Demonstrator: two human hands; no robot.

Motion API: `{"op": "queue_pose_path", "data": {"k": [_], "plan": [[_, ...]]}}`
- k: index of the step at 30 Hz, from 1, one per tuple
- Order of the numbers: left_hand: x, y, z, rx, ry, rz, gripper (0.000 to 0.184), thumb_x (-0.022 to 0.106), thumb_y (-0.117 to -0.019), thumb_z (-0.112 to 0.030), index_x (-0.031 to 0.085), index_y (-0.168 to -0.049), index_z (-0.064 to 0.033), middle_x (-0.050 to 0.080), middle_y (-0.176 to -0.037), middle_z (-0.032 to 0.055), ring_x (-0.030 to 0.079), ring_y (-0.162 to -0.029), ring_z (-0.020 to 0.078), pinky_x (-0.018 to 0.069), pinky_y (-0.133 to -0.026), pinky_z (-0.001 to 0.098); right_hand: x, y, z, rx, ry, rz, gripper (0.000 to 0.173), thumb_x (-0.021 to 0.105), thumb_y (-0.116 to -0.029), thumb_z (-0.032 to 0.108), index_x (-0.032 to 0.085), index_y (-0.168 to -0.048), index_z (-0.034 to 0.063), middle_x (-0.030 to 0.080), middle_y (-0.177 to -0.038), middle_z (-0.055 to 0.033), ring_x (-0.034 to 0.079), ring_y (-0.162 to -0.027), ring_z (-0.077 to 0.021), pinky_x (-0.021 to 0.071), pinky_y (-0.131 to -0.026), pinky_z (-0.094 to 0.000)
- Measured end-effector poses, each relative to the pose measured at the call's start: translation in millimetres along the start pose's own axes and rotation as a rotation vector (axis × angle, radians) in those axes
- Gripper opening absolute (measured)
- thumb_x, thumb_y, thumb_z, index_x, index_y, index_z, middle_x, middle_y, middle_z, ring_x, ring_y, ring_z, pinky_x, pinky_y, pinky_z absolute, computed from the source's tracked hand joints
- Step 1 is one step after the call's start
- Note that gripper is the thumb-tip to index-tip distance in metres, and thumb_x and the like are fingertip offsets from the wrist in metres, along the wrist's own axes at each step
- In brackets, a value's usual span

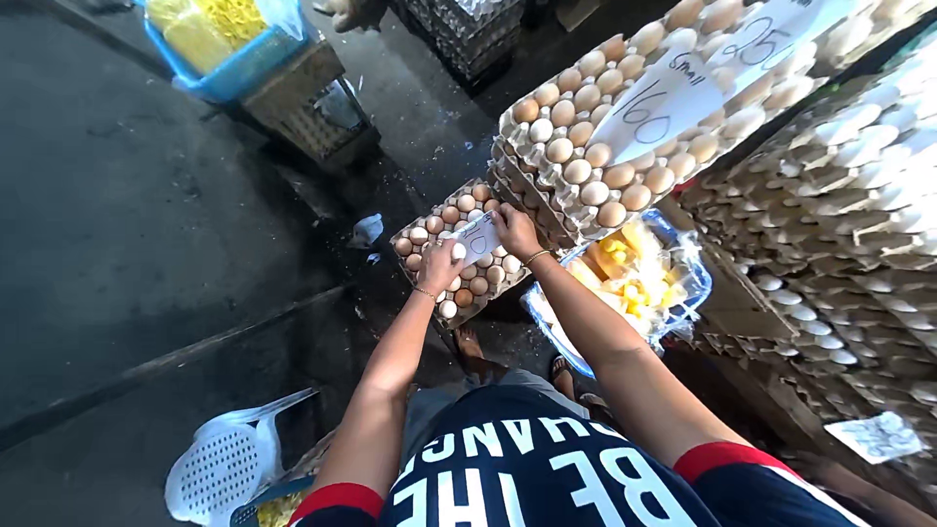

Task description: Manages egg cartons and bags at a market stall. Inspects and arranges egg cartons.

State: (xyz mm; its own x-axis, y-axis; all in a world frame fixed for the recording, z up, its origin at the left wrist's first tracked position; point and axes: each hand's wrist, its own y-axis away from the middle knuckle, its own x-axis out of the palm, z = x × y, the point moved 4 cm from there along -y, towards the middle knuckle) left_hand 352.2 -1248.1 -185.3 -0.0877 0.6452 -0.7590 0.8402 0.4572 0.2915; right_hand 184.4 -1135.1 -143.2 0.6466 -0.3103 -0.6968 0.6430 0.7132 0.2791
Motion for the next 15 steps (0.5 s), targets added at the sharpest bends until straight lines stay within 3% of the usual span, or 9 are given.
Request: {"op": "queue_pose_path", "data": {"k": [6,15], "plan": [[18,-16,1,-0.004,-0.201,0.096,0.048,0.068,-0.0947,-0.024,0.059,-0.135,-0.0003,0.061,-0.131,0.0268,0.055,-0.128,0.0434,0.0409,-0.11,0.0581,5,-12,4,-0.006,0.164,0.06,0.04,0.042,-0.1095,0.032,0.064,-0.121,0.0005,0.07,-0.11,-0.0239,0.067,-0.109,-0.042,0.05,-0.094,-0.0605],[25,-8,-2,0.007,-0.222,0.046,0.044,0.068,-0.0945,-0.02,0.06,-0.133,-0.0016,0.064,-0.126,0.0255,0.059,-0.122,0.0435,0.045,-0.104,0.0595,19,0,0,0.06,0.078,-0.048,0.043,0.039,-0.1102,0.035,0.063,-0.121,0.0011,0.07,-0.107,-0.0241,0.067,-0.106,-0.043,0.0517,-0.09,-0.0612]]}}
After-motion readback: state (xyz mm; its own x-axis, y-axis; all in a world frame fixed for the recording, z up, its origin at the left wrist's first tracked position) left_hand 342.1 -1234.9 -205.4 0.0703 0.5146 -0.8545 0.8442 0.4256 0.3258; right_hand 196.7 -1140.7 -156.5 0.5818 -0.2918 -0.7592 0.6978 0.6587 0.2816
